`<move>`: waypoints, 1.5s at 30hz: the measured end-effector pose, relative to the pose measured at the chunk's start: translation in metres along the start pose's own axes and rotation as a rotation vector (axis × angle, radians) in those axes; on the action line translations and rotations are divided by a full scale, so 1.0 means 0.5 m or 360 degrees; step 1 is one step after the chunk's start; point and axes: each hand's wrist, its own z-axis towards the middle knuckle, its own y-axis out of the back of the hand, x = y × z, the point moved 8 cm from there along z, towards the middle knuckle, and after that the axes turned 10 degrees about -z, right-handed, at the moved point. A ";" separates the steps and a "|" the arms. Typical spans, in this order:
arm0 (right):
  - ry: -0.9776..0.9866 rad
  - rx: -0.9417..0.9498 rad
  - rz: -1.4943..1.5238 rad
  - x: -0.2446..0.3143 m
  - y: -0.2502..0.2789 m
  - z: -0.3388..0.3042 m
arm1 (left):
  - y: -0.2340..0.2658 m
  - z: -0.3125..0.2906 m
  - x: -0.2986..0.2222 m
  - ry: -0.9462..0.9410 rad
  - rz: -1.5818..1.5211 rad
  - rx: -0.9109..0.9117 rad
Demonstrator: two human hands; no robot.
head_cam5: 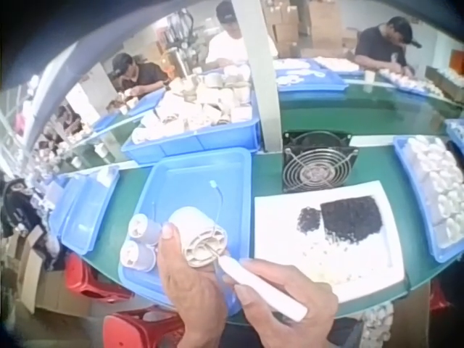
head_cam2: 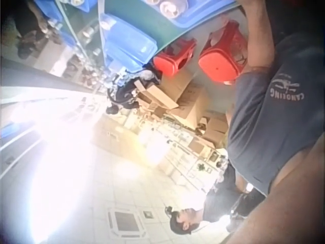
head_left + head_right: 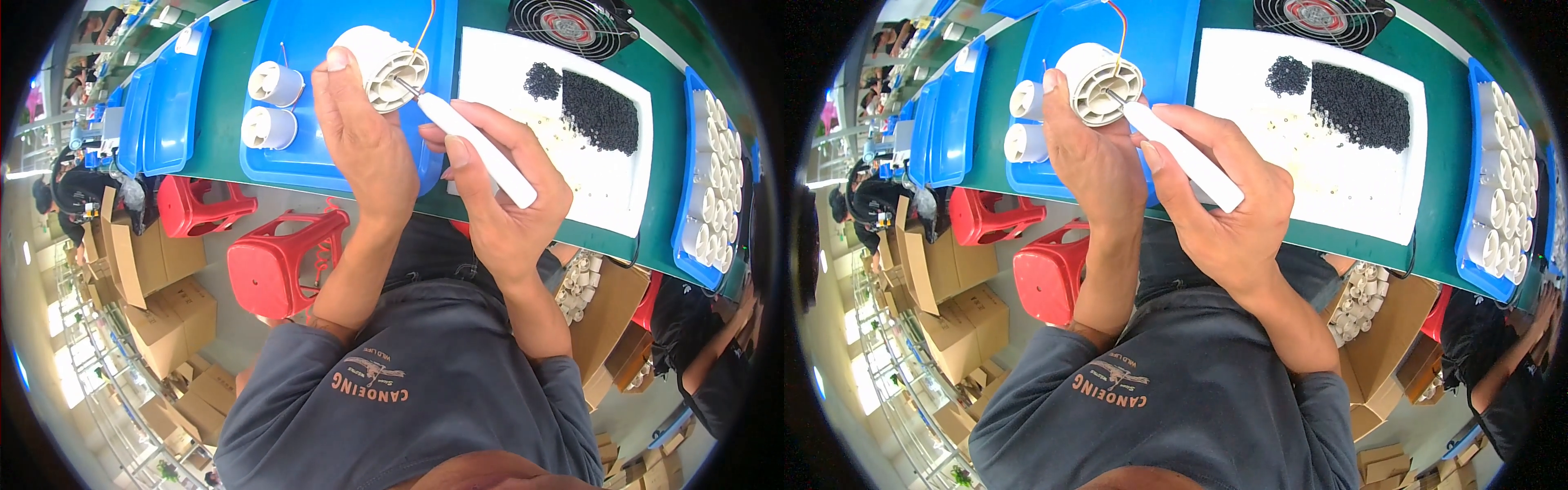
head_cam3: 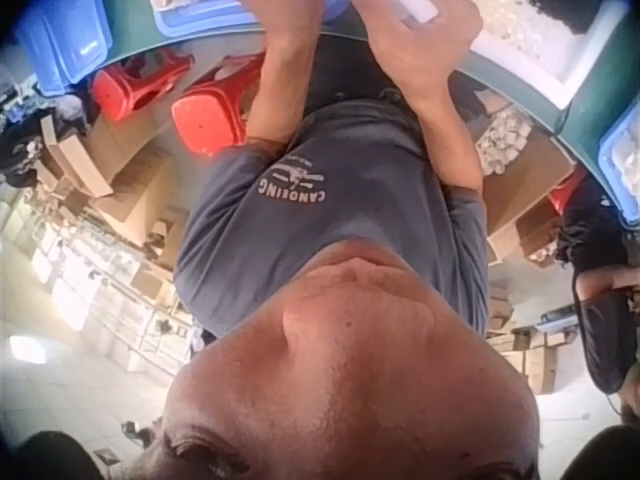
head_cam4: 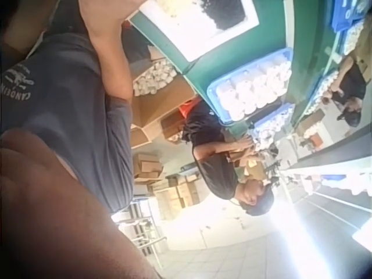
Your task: Applying white paste or adhesive to small electronic fan components using a syringe dispenser on an assembly line.
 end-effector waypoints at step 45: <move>0.0078 -0.0219 -0.0278 -0.006 0.111 0.010 | -0.148 0.598 0.033 -0.0428 0.1668 0.0937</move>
